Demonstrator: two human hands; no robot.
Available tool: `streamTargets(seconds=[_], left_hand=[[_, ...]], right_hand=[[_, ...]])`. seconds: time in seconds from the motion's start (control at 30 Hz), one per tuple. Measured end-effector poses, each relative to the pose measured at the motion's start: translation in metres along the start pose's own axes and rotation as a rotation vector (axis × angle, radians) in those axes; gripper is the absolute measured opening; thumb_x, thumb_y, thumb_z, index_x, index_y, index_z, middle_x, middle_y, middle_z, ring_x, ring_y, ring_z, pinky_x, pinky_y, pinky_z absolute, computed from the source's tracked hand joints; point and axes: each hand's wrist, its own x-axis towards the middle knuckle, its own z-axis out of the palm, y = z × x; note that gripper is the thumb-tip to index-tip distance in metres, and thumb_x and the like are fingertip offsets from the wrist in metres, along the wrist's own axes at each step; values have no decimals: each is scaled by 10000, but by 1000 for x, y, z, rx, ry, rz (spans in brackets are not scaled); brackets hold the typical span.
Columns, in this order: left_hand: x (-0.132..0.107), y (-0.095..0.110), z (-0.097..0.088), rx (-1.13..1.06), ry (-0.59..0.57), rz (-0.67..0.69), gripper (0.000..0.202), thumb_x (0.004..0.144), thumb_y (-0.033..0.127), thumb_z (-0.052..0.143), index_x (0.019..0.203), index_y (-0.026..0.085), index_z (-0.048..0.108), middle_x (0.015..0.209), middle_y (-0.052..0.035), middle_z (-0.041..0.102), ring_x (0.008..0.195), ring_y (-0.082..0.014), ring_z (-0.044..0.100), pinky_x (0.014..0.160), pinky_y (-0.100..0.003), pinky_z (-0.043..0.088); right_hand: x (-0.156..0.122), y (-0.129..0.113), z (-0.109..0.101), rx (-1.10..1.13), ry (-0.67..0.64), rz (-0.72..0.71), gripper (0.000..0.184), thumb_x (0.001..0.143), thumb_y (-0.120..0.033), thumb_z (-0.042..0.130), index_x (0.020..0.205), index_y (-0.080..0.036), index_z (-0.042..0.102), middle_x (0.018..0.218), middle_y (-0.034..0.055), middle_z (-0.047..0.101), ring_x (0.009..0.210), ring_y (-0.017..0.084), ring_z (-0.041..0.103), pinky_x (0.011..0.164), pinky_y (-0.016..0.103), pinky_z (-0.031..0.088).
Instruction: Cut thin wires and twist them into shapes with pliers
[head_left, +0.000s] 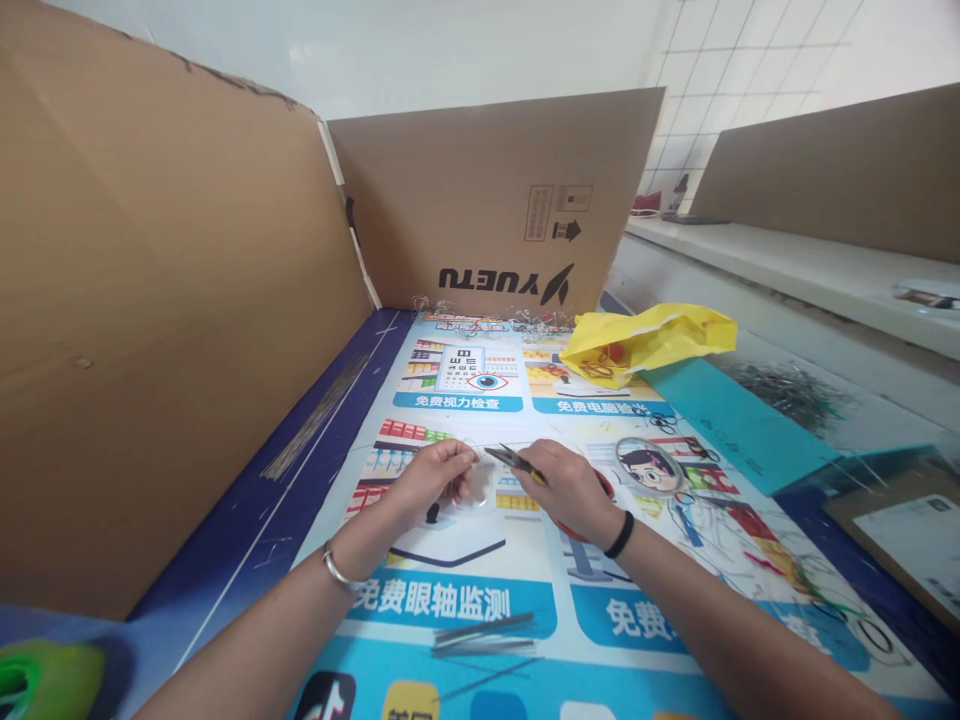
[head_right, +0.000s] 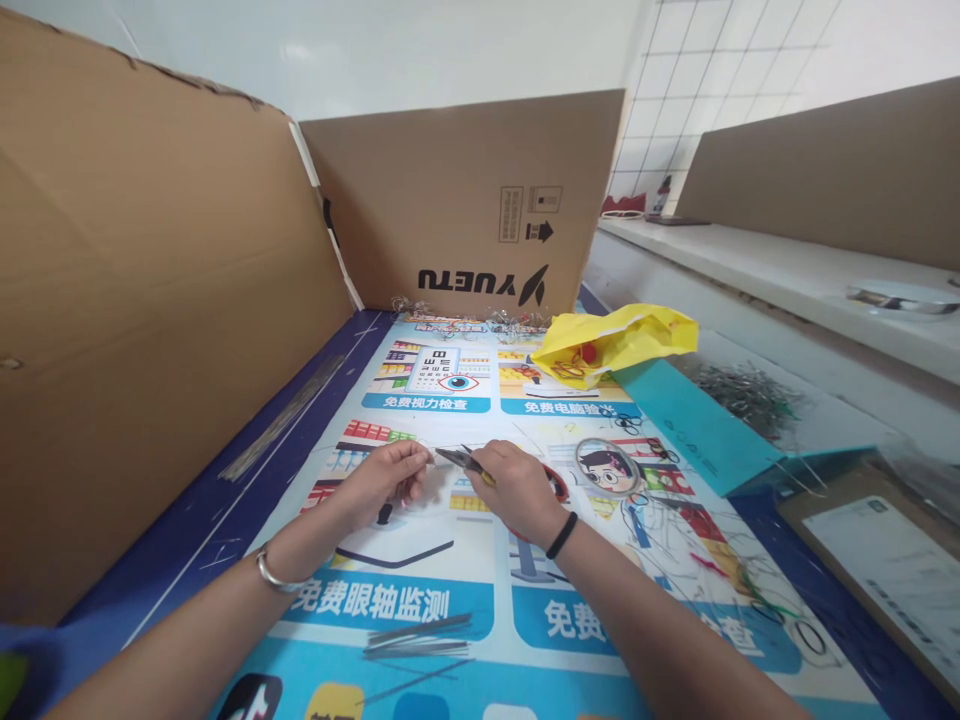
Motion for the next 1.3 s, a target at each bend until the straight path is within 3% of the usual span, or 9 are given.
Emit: streamTargets(seconds=[0.17,0.47,0.73,0.93,1.1,1.3], left_hand=[[-1,1,-3,10,-44,15,220,778,363,581,726,159,517,557,38,516,459,-70,492,445,-181,314],[0,1,-3,73,-23,-6,188,773,325,560,693,163,510,516,36,511,428,-69,454,426,-181,298],[0,2,0,116,85,-18,147,744,265,522,640,171,480,472,49,477,401,-68,428,411,-178,299],[-1,5,1,72,114,-7,121,725,255,524,649,173,479,485,56,468,400,-65,423,415,-179,313],[-1,3,0,80,92,-5,143,736,264,518,636,174,468,483,55,470,403,-63,431,422,-176,316],[2,-2,-2,150,43,14,196,772,320,516,647,174,479,481,45,483,406,-67,434,402,-172,272]], right_hand=[[1,0,-1,53,-1,34,55,829,-197,529,792,-191,569,749,19,599,751,151,559,699,265,443],[1,0,1,79,-12,27,74,837,-209,518,784,-188,565,757,31,590,754,158,551,695,275,444],[2,0,0,41,166,34,71,839,-217,514,871,-174,561,823,69,571,808,190,532,722,319,444],[0,-6,3,-125,1,-52,80,836,-215,524,823,-164,584,804,65,583,813,184,521,724,307,418],[0,-6,5,-224,-8,4,103,833,-242,536,799,-156,582,793,66,579,790,186,507,700,302,396],[0,-8,2,-237,19,-73,116,853,-236,510,843,-147,585,830,70,578,828,188,491,730,304,369]])
